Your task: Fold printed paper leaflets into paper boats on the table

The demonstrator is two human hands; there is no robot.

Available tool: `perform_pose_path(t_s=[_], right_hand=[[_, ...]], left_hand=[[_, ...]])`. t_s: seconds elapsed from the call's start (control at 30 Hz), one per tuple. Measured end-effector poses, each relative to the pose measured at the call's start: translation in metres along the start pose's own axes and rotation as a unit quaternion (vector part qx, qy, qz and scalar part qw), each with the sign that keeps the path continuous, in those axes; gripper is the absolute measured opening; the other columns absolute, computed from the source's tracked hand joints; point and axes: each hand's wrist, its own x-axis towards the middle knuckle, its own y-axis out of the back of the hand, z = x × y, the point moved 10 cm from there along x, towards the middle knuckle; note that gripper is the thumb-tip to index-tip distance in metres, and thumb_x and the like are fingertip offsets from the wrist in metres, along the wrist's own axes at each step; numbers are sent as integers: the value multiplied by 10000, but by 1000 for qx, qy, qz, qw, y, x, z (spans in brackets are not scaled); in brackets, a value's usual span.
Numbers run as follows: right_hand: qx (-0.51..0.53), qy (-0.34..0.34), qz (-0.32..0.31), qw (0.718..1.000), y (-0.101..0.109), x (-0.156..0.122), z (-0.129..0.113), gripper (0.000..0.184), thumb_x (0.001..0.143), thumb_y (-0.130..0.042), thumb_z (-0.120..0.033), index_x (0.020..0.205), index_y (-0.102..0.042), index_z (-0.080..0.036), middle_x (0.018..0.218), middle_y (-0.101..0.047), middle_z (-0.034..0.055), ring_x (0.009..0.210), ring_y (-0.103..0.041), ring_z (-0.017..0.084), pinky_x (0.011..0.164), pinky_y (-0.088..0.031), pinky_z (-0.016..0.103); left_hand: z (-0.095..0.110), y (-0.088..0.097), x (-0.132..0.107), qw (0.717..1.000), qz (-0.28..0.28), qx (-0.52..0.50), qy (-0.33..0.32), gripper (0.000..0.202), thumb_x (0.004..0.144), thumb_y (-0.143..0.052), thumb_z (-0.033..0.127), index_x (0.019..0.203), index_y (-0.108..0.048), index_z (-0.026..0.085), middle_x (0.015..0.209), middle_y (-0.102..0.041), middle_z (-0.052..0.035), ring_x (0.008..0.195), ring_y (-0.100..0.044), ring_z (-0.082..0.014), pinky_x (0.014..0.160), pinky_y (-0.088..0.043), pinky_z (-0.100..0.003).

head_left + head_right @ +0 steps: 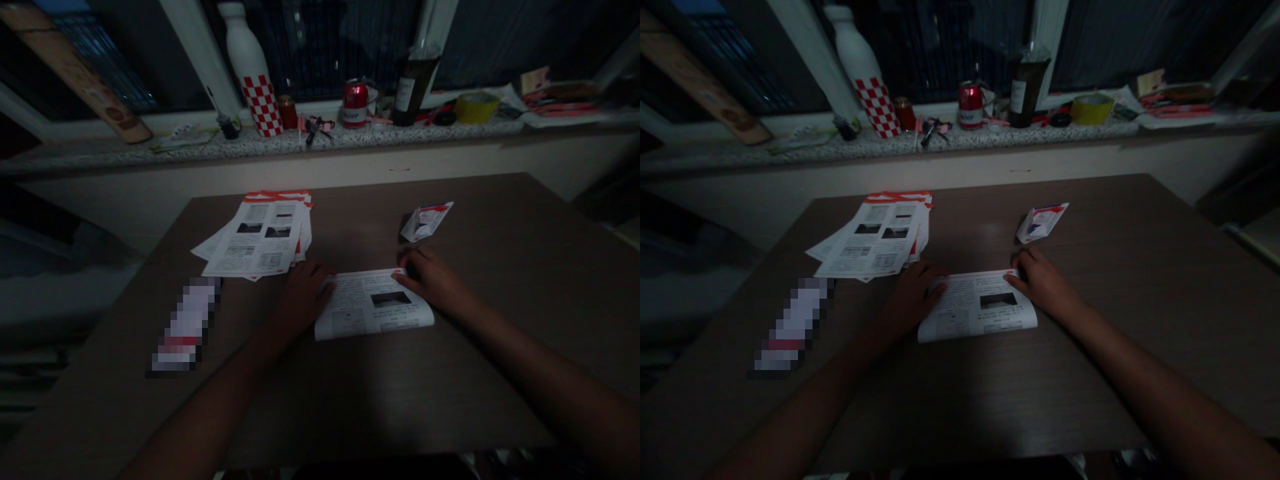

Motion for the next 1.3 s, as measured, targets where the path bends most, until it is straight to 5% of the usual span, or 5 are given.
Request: perform_pose_path(t_s=[1.3], right_hand=[[0,7,-3,1000,2,2,-4,177,998,-638,-414,989,-603,-240,1100,-648,107,960,-679,278,852,-574,426]], left_hand=[[-1,-2,0,1000,-11,8,4,211,1038,-571,222,1232,-655,214,1248,-633,-89,1186,-590,-287,1073,-487,-486]])
